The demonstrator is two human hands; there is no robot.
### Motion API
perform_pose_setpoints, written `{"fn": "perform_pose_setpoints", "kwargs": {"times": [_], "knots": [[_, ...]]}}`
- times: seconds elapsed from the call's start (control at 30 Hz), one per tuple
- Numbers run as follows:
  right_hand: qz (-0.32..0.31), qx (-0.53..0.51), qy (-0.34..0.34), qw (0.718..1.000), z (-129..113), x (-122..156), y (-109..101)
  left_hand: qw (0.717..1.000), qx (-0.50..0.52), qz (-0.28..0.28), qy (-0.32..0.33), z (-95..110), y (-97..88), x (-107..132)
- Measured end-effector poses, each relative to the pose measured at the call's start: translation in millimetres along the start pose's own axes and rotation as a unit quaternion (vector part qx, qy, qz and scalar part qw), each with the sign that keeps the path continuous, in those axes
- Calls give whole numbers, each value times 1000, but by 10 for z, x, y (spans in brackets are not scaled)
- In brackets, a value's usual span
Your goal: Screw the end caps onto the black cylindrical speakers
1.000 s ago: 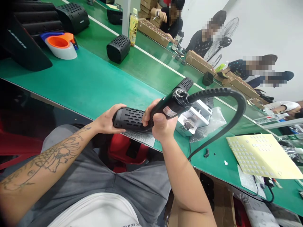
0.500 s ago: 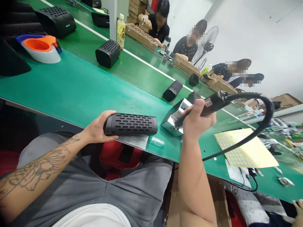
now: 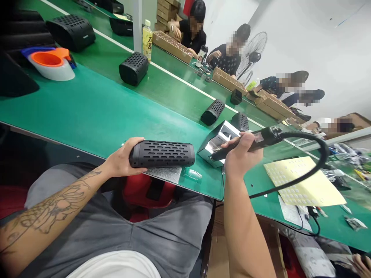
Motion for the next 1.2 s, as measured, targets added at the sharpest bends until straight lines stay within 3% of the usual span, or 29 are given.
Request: {"fn": "perform_pose_setpoints", "kwargs": {"times": [0.13, 0.27, 0.37, 0.5, 0.73, 1.2], "knots": [[-47, -129, 20, 990, -415, 414, 422, 1000, 0, -2, -2, -13, 36, 12], [-156, -220, 80, 959, -758, 831, 924, 1000, 8, -2, 1, -4, 40, 2], [-199, -243, 88, 945, -854, 1026, 1187, 1000, 17, 5, 12, 22, 33, -15], [-241, -267, 75, 930, -778, 1200, 1415, 1000, 21, 3, 10, 29, 50, -22], [-273, -274, 98, 917, -579, 1378, 1576, 1000, 30, 1, 0, 18, 87, -13], [-349, -312, 163, 869, -536, 1361, 1789, 999, 37, 22, 22, 11, 92, -45]]}}
Point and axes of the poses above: each hand's wrist, its own x-axis away from the middle knuckle, its own y-axis out of the palm, z = x × y, the point moved 5 cm from there along -x, towards the middle knuckle, and after that the axes turned 12 degrees about -x, right-handed, at the moved point
